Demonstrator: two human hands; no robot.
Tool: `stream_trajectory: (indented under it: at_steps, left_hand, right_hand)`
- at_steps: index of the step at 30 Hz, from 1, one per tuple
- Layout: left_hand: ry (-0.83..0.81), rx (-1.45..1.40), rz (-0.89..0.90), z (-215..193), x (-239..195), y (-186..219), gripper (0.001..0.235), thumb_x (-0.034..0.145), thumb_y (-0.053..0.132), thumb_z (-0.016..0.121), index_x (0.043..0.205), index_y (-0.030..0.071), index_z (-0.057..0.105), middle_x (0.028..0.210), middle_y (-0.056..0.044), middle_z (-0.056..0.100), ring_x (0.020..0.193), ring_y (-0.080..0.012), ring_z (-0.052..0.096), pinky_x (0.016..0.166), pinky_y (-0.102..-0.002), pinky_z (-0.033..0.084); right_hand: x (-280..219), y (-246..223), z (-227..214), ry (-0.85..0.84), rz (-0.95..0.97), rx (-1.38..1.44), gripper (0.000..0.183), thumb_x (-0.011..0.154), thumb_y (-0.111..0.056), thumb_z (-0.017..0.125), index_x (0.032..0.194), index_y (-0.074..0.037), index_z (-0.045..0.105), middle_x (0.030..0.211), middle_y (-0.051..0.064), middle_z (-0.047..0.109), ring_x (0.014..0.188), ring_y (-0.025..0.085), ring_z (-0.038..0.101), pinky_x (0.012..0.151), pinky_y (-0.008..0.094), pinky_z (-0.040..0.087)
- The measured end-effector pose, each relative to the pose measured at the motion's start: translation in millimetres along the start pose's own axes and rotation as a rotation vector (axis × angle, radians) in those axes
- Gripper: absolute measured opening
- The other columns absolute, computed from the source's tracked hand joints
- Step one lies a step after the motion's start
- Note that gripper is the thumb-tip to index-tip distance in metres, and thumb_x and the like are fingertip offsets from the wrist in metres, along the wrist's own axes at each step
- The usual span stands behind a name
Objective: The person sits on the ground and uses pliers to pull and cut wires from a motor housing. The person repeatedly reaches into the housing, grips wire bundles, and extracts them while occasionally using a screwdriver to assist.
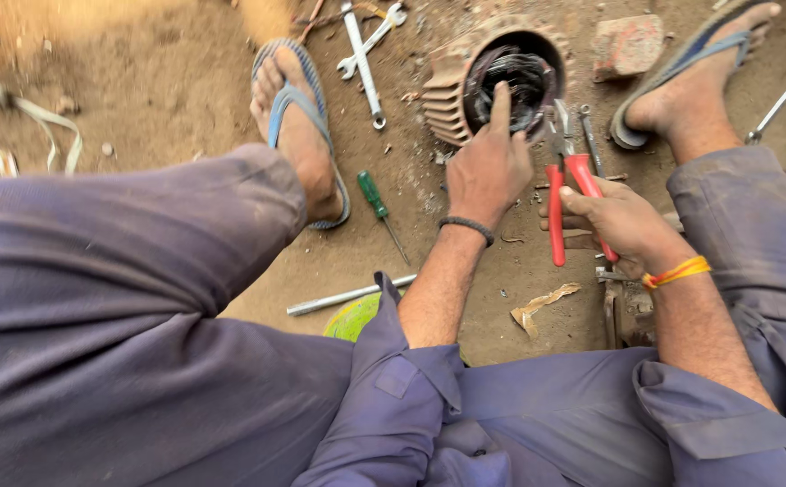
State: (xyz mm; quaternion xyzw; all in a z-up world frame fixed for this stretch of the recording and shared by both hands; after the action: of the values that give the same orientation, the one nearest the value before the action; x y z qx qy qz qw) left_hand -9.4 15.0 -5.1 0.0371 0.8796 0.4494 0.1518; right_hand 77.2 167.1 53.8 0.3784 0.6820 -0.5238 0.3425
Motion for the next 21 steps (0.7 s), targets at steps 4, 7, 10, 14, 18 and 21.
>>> stream_trajectory:
  at_steps: [4, 7, 10, 14, 18, 21]
  left_hand:
    - [-0.047, 0.137, 0.022, 4.9, -4.6, 6.6, 0.067, 0.095, 0.034, 0.062, 0.156, 0.013, 0.042, 0.083, -0.017, 0.073, 0.07, -0.0394, 0.07, 0.063, -0.051, 0.054]
    - [-0.174, 0.182, -0.044, 7.8, 9.9, -6.1, 0.06, 0.092, 0.036, 0.064, 0.149, 0.02, 0.052, 0.092, -0.022, 0.074, 0.084, -0.0422, 0.071, 0.075, -0.052, 0.056]
    - [-0.192, 0.088, -0.004, 6.0, 26.7, -12.9, 0.057, 0.086, 0.039, 0.07, 0.139, 0.02, 0.059, 0.108, -0.023, 0.073, 0.101, -0.0425, 0.069, 0.087, -0.051, 0.055]
    - [-0.317, 0.133, 0.052, -6.6, 47.5, -13.0, 0.051, 0.083, 0.038, 0.07, 0.13, 0.02, 0.065, 0.119, -0.018, 0.073, 0.111, -0.0366, 0.069, 0.095, -0.045, 0.055]
    - [-0.336, 0.316, -0.074, -21.7, 39.8, -14.1, 0.046, 0.081, 0.034, 0.066, 0.126, 0.028, 0.07, 0.118, -0.01, 0.075, 0.111, -0.0337, 0.068, 0.095, -0.045, 0.053]
    - [-0.283, 0.358, -0.089, -31.0, 45.2, -7.6, 0.049, 0.081, 0.032, 0.066, 0.13, 0.029, 0.07, 0.118, -0.012, 0.074, 0.108, -0.0333, 0.071, 0.094, -0.044, 0.056]
  right_hand:
    - [-2.5, -6.8, -8.7, 0.024, -0.011, 0.026, 0.037, 0.099, -0.023, 0.057, 0.132, -0.006, 0.062, 0.106, 0.007, 0.071, 0.096, 0.019, 0.069, 0.083, 0.039, 0.059]
    - [-1.4, -5.3, -9.9, 0.101, -0.008, -0.117, 0.042, 0.094, -0.03, 0.063, 0.134, -0.017, 0.06, 0.098, 0.007, 0.072, 0.089, 0.017, 0.068, 0.075, 0.038, 0.056]
    - [3.5, 10.5, -12.0, 0.11, 0.11, -0.428, 0.038, 0.096, -0.035, 0.064, 0.124, -0.01, 0.068, 0.091, 0.02, 0.07, 0.072, 0.033, 0.067, 0.066, 0.047, 0.049]
    - [8.7, -3.4, -4.6, 0.126, -0.246, -0.492, 0.04, 0.09, -0.037, 0.066, 0.12, -0.011, 0.066, 0.095, 0.015, 0.076, 0.081, 0.03, 0.072, 0.074, 0.041, 0.054]
    - [13.9, 7.8, 3.3, 0.09, -0.018, -0.484, 0.043, 0.094, -0.034, 0.06, 0.133, -0.018, 0.057, 0.103, 0.017, 0.074, 0.087, 0.041, 0.074, 0.079, 0.052, 0.057]
    - [23.3, 0.1, 11.5, 0.107, -0.2, -0.513, 0.045, 0.092, -0.032, 0.061, 0.134, -0.016, 0.058, 0.109, 0.019, 0.073, 0.098, 0.042, 0.071, 0.086, 0.052, 0.055]
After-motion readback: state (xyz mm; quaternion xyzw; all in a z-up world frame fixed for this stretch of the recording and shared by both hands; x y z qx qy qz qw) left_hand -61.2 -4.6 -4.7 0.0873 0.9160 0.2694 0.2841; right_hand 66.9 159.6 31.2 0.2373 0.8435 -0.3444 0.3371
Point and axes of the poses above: each hand's wrist, its own x-axis towards the middle knuckle, its own z-axis out of the palm, y = z × x, the point moved 5 cm from there along x, towards the middle knuckle
